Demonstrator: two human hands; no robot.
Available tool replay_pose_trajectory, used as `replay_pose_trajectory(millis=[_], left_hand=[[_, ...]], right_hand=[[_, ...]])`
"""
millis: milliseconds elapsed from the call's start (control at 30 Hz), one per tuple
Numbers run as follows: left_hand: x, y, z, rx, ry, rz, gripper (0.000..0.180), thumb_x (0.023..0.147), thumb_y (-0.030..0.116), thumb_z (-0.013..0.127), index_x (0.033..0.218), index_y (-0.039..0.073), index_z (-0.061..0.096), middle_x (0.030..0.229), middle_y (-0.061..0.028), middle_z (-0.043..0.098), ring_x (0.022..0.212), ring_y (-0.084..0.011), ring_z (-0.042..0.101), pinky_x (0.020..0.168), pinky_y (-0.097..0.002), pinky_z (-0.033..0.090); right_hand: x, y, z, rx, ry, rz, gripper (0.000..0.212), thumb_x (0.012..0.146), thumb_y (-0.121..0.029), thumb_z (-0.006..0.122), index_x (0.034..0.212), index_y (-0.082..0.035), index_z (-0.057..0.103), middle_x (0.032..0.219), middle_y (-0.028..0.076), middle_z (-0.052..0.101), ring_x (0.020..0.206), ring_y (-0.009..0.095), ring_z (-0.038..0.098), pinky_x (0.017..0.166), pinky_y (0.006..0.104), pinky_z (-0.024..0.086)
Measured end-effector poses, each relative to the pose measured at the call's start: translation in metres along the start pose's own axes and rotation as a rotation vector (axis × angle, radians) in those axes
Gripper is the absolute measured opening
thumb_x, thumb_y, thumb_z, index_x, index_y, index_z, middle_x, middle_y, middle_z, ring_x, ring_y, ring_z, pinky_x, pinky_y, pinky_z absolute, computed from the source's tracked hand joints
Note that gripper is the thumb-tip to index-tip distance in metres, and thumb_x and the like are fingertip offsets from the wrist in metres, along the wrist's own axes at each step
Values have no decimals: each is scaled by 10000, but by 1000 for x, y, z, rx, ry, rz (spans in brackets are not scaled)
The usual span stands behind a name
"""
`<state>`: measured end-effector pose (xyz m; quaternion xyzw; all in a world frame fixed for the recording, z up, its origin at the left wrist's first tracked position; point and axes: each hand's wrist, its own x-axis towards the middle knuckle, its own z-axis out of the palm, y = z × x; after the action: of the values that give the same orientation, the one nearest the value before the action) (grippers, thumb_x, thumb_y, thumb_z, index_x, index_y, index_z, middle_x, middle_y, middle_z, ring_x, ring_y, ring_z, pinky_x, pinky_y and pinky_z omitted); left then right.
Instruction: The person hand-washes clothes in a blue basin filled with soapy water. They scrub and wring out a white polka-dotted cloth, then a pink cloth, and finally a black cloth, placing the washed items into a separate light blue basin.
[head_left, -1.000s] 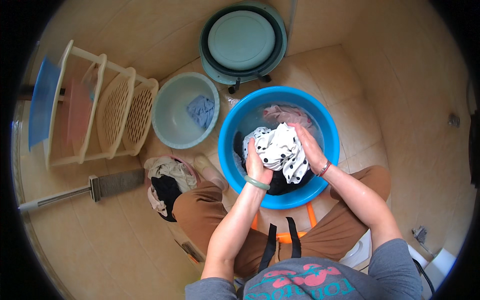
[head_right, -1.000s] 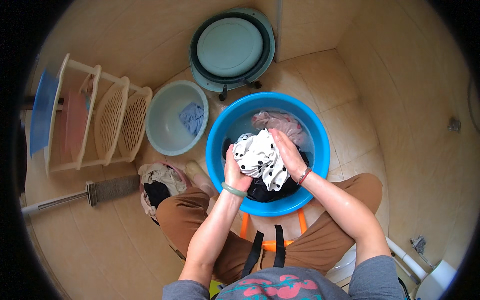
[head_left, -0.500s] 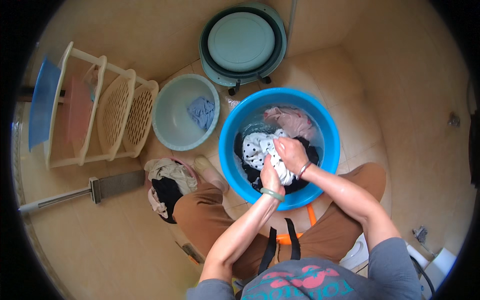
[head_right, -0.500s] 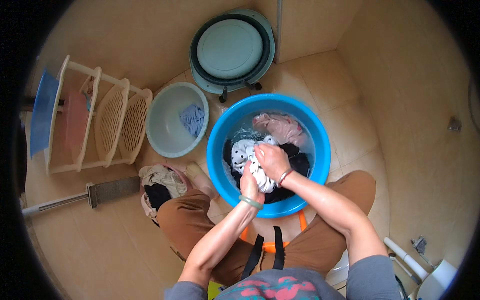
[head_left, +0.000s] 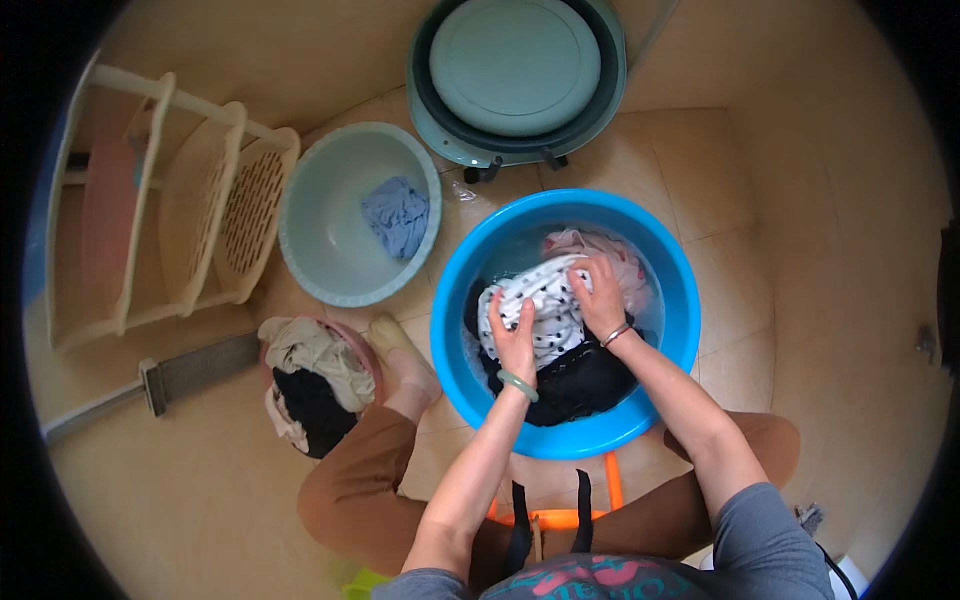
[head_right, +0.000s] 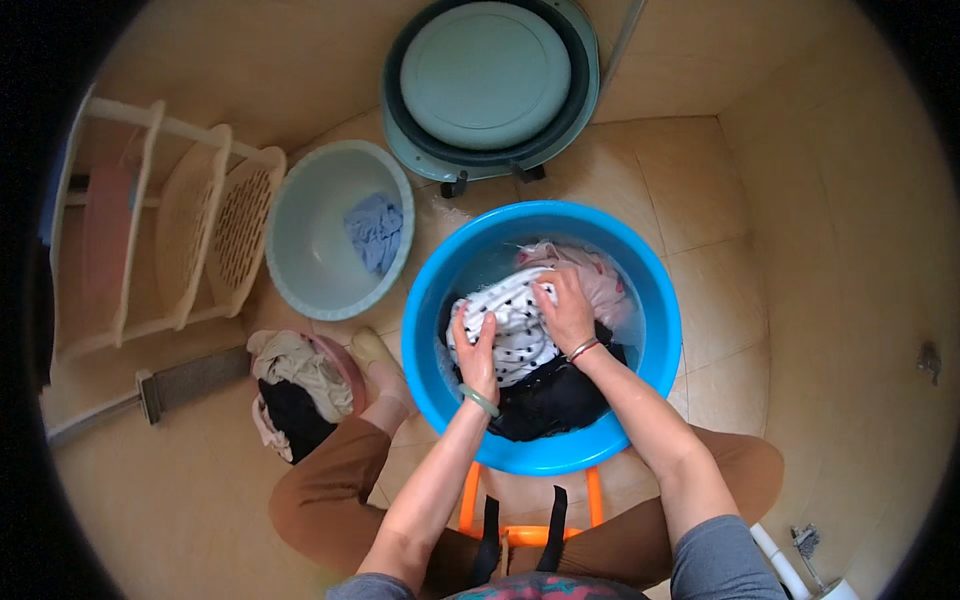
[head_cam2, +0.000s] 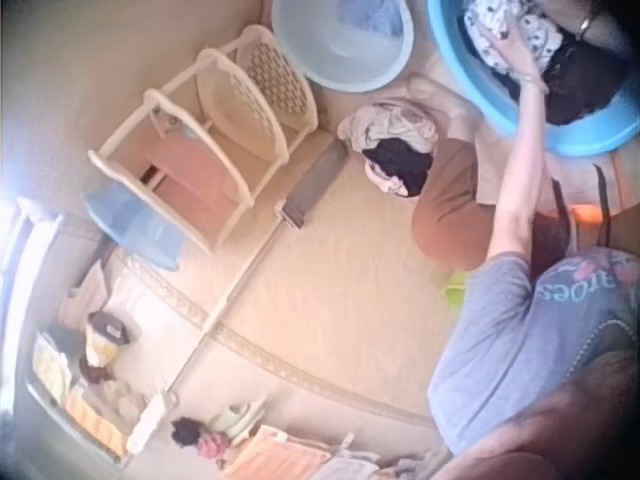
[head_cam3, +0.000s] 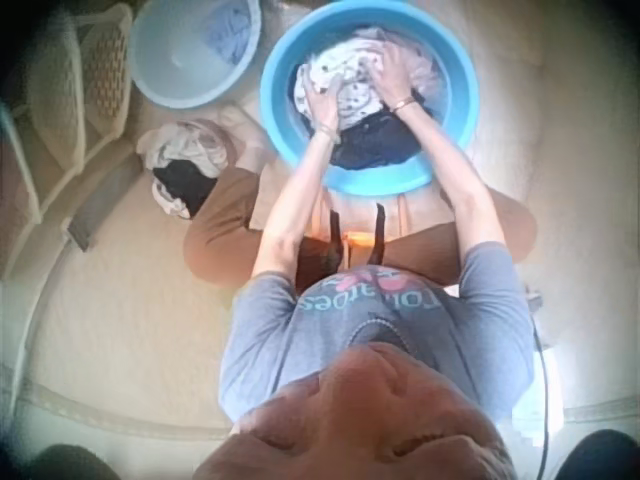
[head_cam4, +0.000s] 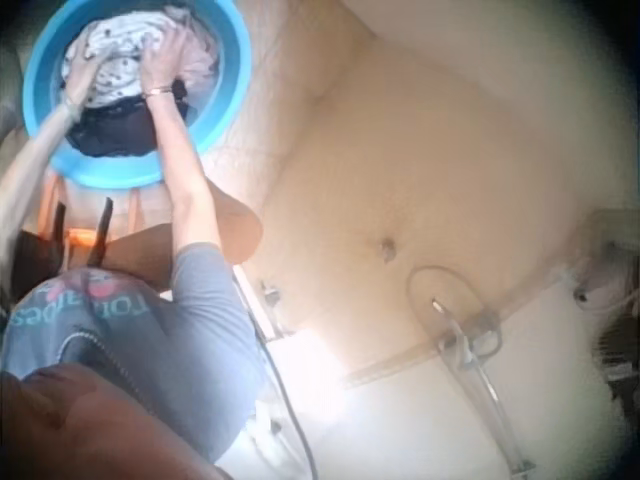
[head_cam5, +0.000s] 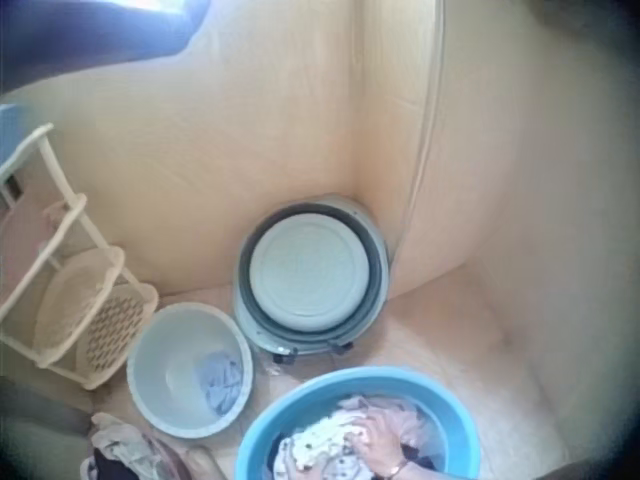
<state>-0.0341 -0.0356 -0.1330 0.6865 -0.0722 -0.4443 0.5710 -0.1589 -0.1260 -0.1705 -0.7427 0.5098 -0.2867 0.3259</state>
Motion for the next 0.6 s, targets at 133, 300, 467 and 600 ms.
replay_pose_trajectory(millis=[133,300,467,600], left_hand=[[55,-48,-8,231,-86,72,611,831,75,690,1383,61,426,1180,-139,612,949,-180,626,788,-295,511],[94,-96,-12,563,-36,120,473,820,81,697,1267,34,550,1065,-168,666,944,-219,645,812,-337,498],[131,-126,-16,756,-41,156,403,803,87,684,1184,-7,594,1062,-222,659,952,-346,635,843,-388,479],[160,-130,-33,917,-60,146,400,798,109,649,1171,-26,594,1086,-262,638,983,-372,617,886,-383,460]], right_hand=[[3,9,40,-102,-216,-116,329,836,-140,662,1156,-134,583,1257,132,480,1128,360,487,954,438,426],[-8,63,93,-339,-408,-69,337,816,-201,673,1144,-186,599,1245,81,490,1162,312,469,943,461,427],[20,79,121,-561,-775,131,252,874,-285,554,1069,-134,608,1056,132,601,958,316,625,786,505,502],[46,66,121,-318,-828,417,320,897,-312,485,1098,-94,607,1064,174,637,957,370,640,749,487,519]])
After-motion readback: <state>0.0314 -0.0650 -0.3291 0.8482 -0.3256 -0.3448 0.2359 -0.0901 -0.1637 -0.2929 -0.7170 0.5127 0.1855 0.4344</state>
